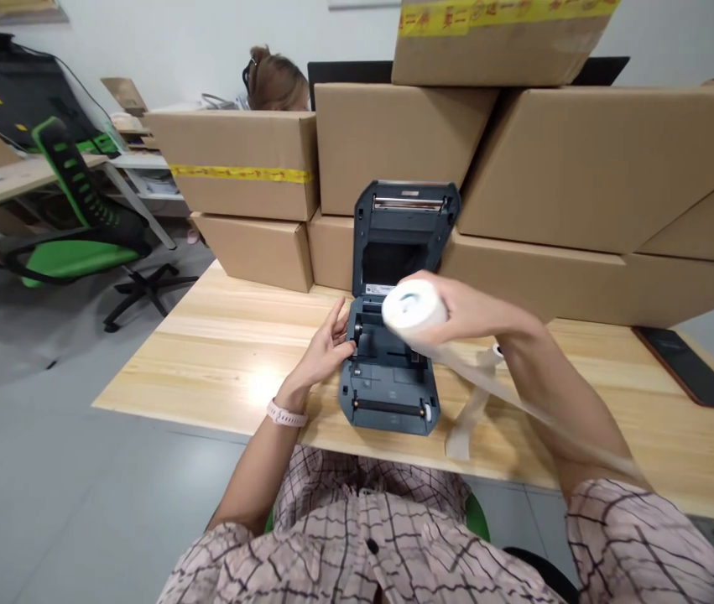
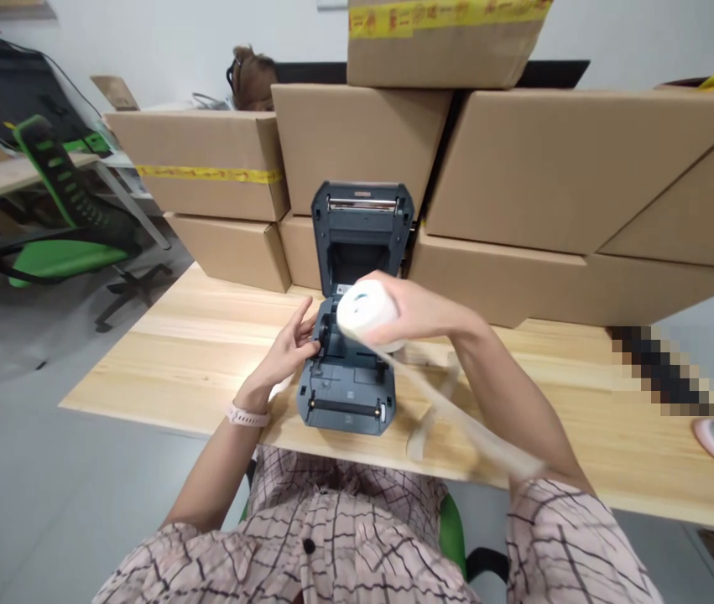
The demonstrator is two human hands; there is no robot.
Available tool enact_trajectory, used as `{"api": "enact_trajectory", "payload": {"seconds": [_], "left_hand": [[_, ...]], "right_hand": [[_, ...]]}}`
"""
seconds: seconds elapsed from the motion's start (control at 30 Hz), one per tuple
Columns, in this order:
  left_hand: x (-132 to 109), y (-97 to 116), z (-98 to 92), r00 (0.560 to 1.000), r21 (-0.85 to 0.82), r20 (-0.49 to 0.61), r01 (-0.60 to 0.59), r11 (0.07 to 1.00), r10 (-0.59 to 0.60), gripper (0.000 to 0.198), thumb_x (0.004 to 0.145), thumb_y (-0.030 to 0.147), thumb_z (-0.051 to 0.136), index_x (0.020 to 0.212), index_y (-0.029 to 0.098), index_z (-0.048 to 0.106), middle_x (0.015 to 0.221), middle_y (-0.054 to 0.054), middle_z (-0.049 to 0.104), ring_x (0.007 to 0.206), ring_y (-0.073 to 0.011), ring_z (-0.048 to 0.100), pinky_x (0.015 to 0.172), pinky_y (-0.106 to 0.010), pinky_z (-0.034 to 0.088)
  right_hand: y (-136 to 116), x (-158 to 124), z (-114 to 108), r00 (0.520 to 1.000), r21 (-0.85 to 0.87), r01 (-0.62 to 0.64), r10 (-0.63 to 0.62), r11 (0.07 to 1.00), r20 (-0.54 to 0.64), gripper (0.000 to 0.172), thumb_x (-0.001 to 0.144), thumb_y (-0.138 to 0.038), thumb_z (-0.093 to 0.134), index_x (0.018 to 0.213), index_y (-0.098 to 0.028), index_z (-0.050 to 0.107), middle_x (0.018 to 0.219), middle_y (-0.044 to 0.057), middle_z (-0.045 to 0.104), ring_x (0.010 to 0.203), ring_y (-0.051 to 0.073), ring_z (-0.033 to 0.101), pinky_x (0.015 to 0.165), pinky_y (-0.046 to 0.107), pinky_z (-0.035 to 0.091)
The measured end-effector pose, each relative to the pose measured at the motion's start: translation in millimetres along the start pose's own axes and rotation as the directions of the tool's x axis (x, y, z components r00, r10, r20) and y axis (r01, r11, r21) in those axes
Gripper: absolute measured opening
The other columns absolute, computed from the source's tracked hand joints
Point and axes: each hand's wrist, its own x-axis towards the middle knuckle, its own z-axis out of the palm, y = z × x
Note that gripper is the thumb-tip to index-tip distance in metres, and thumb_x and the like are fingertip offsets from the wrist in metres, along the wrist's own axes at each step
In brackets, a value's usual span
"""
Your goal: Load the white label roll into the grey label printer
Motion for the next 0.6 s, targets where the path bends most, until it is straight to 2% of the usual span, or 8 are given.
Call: {"api": "enact_trajectory", "payload": {"seconds": [0.07,0.13,0.27,0.43,0.5,0.6], "left_hand": [[0,0,-0.3,1.0,0.013,0.022,-0.015,1.0,0.015,0.11,0.083,0.026,0.069,0.168,0.021,0.0,0.171,-0.02,0.027,0.155,-0.0335,0.038,0.126,-0.053,0.03],[0,0,-0.2,0.999,0.02,0.042,-0.024,1.0,0.023,0.109,0.085,0.026,0.067,0.168,0.021,-0.003,0.172,-0.018,0.024,0.156,-0.0333,0.034,0.127,-0.053,0.028],[0,1,0.4,0.998,0.02,0.057,-0.038,0.999,0.036,0.108,0.085,0.025,0.065,0.168,0.023,-0.005,0.173,-0.017,0.021,0.156,-0.0322,0.034,0.127,-0.052,0.028],[1,2,0.4,0.998,0.024,0.057,-0.034,0.999,0.032,0.109,0.084,0.022,0.064,0.168,0.024,-0.005,0.174,-0.017,0.019,0.157,-0.0321,0.033,0.128,-0.051,0.025],[0,2,0.6,0.998,0.025,0.06,-0.035,0.999,0.034,0.108,0.084,0.022,0.064,0.168,0.024,-0.004,0.174,-0.016,0.018,0.158,-0.0314,0.031,0.129,-0.05,0.023],[0,2,1.9,0.997,0.009,0.057,-0.044,0.999,0.043,0.107,0.084,0.024,0.065,0.168,0.025,-0.001,0.174,-0.015,0.018,0.158,-0.0311,0.031,0.129,-0.05,0.023]], "right_hand": [[-20,23,7,0.989,-0.106,0.017,-0.001,0.994,0.15,0.062,0.069,-0.05,0.081,0.121,-0.021,0.063,0.118,0.009,0.071,0.1,0.029,0.069,0.085,0.039,0.054],[-30,40,16,0.956,-0.217,0.017,0.047,0.976,0.29,0.059,0.072,-0.05,0.079,0.119,-0.02,0.063,0.12,0.011,0.07,0.105,0.032,0.067,0.088,0.041,0.052],[-30,56,35,0.904,-0.328,-0.008,0.148,0.945,0.401,0.061,0.075,-0.053,0.077,0.123,-0.018,0.062,0.127,0.014,0.068,0.112,0.035,0.066,0.092,0.042,0.051],[-24,58,48,0.885,-0.362,-0.037,0.199,0.931,0.421,0.067,0.08,-0.053,0.076,0.132,-0.013,0.061,0.129,0.019,0.068,0.115,0.038,0.067,0.094,0.046,0.053],[-25,44,48,0.911,-0.339,-0.011,0.15,0.941,0.385,0.068,0.088,-0.052,0.071,0.141,-0.013,0.056,0.137,0.02,0.064,0.123,0.037,0.063,0.1,0.048,0.051],[-34,1,51,0.976,-0.272,0.072,-0.011,0.96,0.218,0.059,0.101,-0.05,0.055,0.15,-0.018,0.051,0.151,0.016,0.057,0.137,0.033,0.055,0.113,0.05,0.045]]}}
